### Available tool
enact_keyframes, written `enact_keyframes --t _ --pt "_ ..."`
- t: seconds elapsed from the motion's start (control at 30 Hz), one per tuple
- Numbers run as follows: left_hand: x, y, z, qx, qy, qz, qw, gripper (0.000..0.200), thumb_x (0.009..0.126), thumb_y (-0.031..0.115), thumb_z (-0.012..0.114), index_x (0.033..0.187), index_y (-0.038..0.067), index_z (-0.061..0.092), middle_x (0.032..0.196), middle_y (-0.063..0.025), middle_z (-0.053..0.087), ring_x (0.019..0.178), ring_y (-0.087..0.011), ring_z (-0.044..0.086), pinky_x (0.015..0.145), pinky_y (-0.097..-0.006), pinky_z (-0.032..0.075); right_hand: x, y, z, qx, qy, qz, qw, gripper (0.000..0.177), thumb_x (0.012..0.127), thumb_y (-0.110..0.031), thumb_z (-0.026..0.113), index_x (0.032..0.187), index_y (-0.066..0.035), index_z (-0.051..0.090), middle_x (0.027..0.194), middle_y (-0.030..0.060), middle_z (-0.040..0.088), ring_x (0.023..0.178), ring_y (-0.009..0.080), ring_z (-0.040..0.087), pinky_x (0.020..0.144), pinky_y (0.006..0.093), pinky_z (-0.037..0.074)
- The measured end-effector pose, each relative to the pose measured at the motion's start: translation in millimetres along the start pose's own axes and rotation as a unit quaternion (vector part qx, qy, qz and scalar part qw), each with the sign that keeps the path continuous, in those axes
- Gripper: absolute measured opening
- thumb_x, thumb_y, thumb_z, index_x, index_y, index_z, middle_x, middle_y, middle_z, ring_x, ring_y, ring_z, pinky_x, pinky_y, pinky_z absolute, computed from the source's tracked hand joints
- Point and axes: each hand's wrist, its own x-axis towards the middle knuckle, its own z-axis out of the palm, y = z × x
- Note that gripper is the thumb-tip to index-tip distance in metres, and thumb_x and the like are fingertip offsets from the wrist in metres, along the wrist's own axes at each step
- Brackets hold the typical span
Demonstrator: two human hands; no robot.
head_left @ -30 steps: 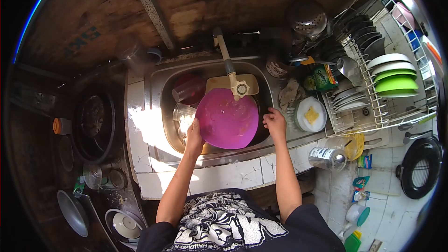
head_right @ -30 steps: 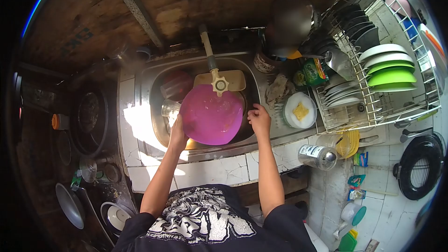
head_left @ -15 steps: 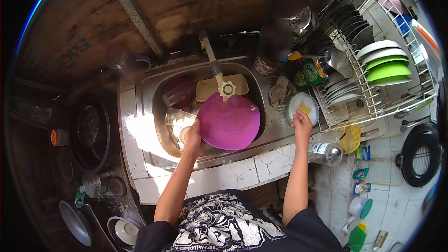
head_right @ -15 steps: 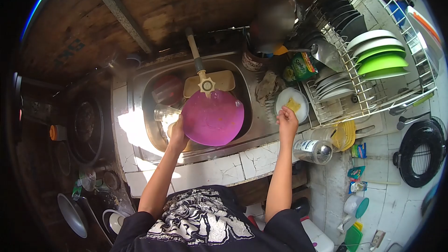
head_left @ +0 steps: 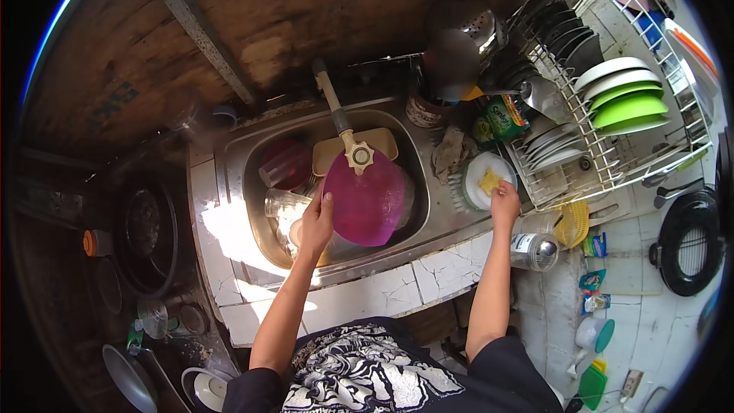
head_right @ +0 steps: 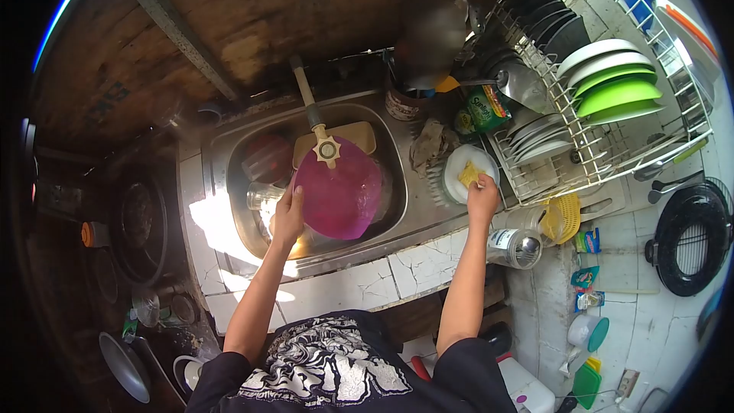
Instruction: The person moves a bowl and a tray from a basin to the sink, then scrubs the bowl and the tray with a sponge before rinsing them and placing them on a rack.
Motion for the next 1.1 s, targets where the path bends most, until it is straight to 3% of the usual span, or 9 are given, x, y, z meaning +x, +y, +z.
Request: enact_keyframes --t 0.1,0.27,0.4,0.5,0.6,0.7,0.9,0.97,1.1 --pt "-7.2 9.6 10.4 0.022 0.057 0.032 0.998 0.044 0.098 0.022 0.042 0.137 0.001 0.04 0.127 -0.0154 0.054 0.116 -0.0188 0.05 0.097 -0.0288 0.038 5.6 -2.6 -1.3 0.005 -0.009 0.007 1.0 0.028 0.075 -0.01 0.064 0.101 -0.002 0.063 0.094 0.0185 0.065 0.086 0.0334 0.063 0.078 0.0394 0.049" --pt "-15.2 36.3 18.7 0.038 0.104 -0.014 0.994 0.043 0.098 0.019 0.042 0.138 0.004 0.04 0.124 -0.017 0.057 0.107 -0.0187 0.058 0.09 -0.0281 0.044 3.3 -25.1 -7.3 -0.101 -0.013 -0.071 0.992 0.033 0.075 -0.014 0.065 0.105 -0.001 0.06 0.105 0.0204 0.059 0.1 0.0365 0.057 0.086 0.0412 0.046" --pt "-16.7 53.2 22.0 0.089 0.123 -0.036 0.988 0.043 0.097 0.021 0.043 0.138 0.009 0.041 0.116 -0.0196 0.061 0.097 -0.0198 0.063 0.084 -0.0282 0.047 13.9 -20.1 0.1 -0.101 -0.041 -0.043 0.993 0.041 0.074 -0.018 0.067 0.11 -0.001 0.058 0.113 0.0209 0.055 0.106 0.0368 0.053 0.092 0.0416 0.043" --pt "-17.6 60.9 22.0 0.182 0.142 0.006 0.973 0.044 0.095 0.023 0.046 0.137 0.013 0.043 0.098 -0.0201 0.066 0.082 -0.0222 0.066 0.075 -0.0297 0.05 18.5 -16.0 8.7 -0.138 -0.068 -0.051 0.987 0.05 0.073 -0.023 0.068 0.116 -0.001 0.054 0.114 0.0206 0.055 0.107 0.0375 0.052 0.093 0.0429 0.042" --pt "-20.5 79.6 17.1 0.234 0.125 -0.062 0.962 0.044 0.093 0.024 0.047 0.136 0.016 0.046 0.079 -0.0182 0.067 0.066 -0.0235 0.065 0.064 -0.0313 0.05 21.8 -8.5 15.9 -0.159 -0.119 -0.049 0.979 0.061 0.071 -0.028 0.069 0.124 -0.005 0.049 0.118 0.0208 0.053 0.109 0.0384 0.052 0.093 0.0437 0.043" --pt "-21.2 65.2 12.2 0.237 0.189 0.056 0.951 0.043 0.092 0.024 0.048 0.135 0.016 0.048 0.069 -0.0155 0.065 0.059 -0.0213 0.063 0.059 -0.0313 0.048 24.7 -14.1 18.1 -0.185 -0.161 -0.023 0.969 0.066 0.068 -0.031 0.068 0.127 -0.007 0.049 0.117 0.0247 0.053 0.11 0.0392 0.051 0.094 0.0409 0.043" --pt "-34.3 63.0 -22.5 0.241 0.238 0.076 0.938 0.042 0.093 0.021 0.047 0.135 0.015 0.047 0.081 -0.0161 0.069 0.068 -0.0179 0.066 0.064 -0.0316 0.05 32.7 -28.4 29.8 -0.26 -0.22 0.065 0.938 0.059 0.074 -0.023 0.061 0.13 -0.015 0.047 0.13 0.0191 0.042 0.108 0.039 0.055 0.09 0.0433 0.047" --pt "-38.6 60.9 -33.6 0.254 0.267 0.123 0.922 0.042 0.094 0.021 0.047 0.135 0.014 0.047 0.085 -0.0171 0.069 0.071 -0.0166 0.066 0.065 -0.031 0.05 29.8 -45.9 20.9 -0.259 -0.21 0.065 0.94 0.055 0.073 -0.023 0.06 0.126 -0.013 0.052 0.126 0.0201 0.05 0.106 0.0389 0.056 0.09 0.0441 0.047" --pt "-56.3 83.8 -56.8 0.232 0.279 0.043 0.931 0.041 0.094 0.017 0.047 0.135 0.011 0.047 0.098 -0.0191 0.068 0.081 -0.0156 0.066 0.071 -0.0315 0.051 45.3 -29.8 21.8 -0.176 -0.157 0.064 0.97 0.046 0.069 -0.027 0.058 0.112 -0.007 0.062 0.109 0.0239 0.061 0.101 0.0405 0.058 0.089 0.0434 0.047"
